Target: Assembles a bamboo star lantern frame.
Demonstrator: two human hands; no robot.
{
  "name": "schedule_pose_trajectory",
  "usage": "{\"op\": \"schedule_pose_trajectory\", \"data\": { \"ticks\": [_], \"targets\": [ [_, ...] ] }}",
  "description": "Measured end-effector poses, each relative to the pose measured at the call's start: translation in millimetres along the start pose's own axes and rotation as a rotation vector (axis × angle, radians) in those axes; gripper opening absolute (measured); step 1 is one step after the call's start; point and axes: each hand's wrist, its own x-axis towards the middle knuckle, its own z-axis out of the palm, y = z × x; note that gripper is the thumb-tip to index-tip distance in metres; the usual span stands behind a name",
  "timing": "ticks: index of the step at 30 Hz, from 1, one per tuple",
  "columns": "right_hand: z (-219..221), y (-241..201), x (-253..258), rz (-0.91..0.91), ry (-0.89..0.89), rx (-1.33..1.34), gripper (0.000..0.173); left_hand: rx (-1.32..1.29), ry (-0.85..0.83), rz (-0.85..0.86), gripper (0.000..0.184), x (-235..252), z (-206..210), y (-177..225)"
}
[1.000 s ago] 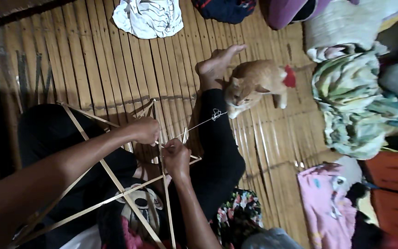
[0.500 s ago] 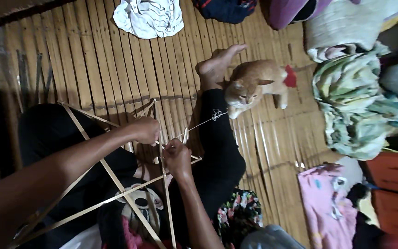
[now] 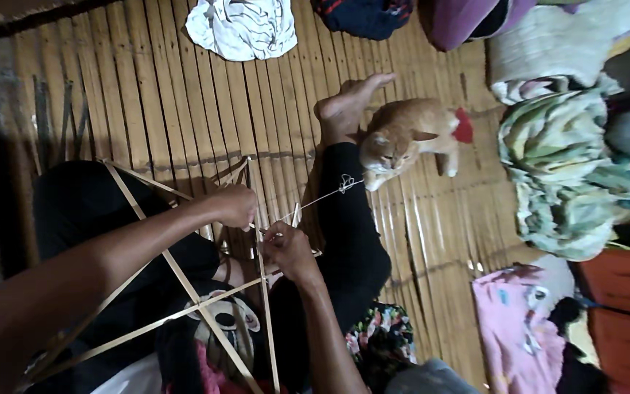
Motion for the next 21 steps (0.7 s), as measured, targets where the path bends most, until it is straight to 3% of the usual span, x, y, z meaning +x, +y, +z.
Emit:
{"op": "schedule_pose_trajectory", "data": {
  "ticks": [6, 21],
  "targets": [
    [-4, -4, -1, -0.013, -0.004, 0.013, 0.011, 0.014, 0.016, -0.001, 0.012, 2, 3, 0],
    [15, 4, -3, -0.026, 0.242, 0.179, 0.016, 0.013, 0.012, 0.004, 0.011, 3, 3, 0]
  ]
}}
